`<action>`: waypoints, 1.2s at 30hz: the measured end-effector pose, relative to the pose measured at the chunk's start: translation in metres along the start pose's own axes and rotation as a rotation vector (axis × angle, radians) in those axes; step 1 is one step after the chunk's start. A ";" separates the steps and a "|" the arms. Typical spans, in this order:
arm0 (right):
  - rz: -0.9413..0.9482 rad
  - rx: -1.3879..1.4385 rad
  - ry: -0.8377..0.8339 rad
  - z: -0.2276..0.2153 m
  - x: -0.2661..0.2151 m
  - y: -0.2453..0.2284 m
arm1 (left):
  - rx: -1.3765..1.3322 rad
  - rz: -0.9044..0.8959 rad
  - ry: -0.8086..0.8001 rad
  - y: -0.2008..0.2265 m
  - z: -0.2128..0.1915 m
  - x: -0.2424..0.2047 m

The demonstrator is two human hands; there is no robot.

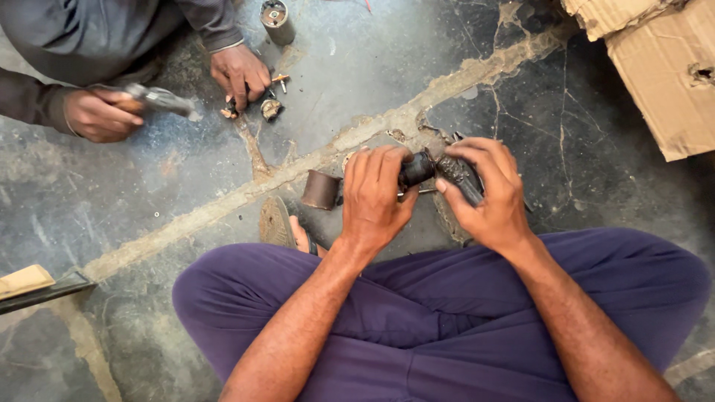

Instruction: The person sits on the floor and uses pliers to strip insulation from wires and manipulate small components of an electric motor. Another person nearby uses a hammer on similar parts. The camera wearer handles wire, a motor housing, and a rotor while assembling or repairing the device.

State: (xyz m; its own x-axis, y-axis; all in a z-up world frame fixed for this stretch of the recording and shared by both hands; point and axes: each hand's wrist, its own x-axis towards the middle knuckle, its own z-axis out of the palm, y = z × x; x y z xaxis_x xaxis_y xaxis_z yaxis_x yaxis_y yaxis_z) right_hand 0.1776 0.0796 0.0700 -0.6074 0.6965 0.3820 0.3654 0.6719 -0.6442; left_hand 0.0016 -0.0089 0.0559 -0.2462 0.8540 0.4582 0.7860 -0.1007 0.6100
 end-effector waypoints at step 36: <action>0.617 0.400 -0.181 0.012 -0.013 0.064 | -0.539 -0.068 -0.194 -0.008 0.001 -0.008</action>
State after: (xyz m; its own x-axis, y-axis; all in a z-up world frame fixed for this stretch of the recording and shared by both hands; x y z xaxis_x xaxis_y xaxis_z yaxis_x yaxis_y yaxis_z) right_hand 0.2000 0.1109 0.0155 -0.4944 0.8413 -0.2186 0.4142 0.0069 -0.9102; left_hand -0.0022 -0.0147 0.0464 -0.1376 0.9407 0.3100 0.3597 -0.2442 0.9005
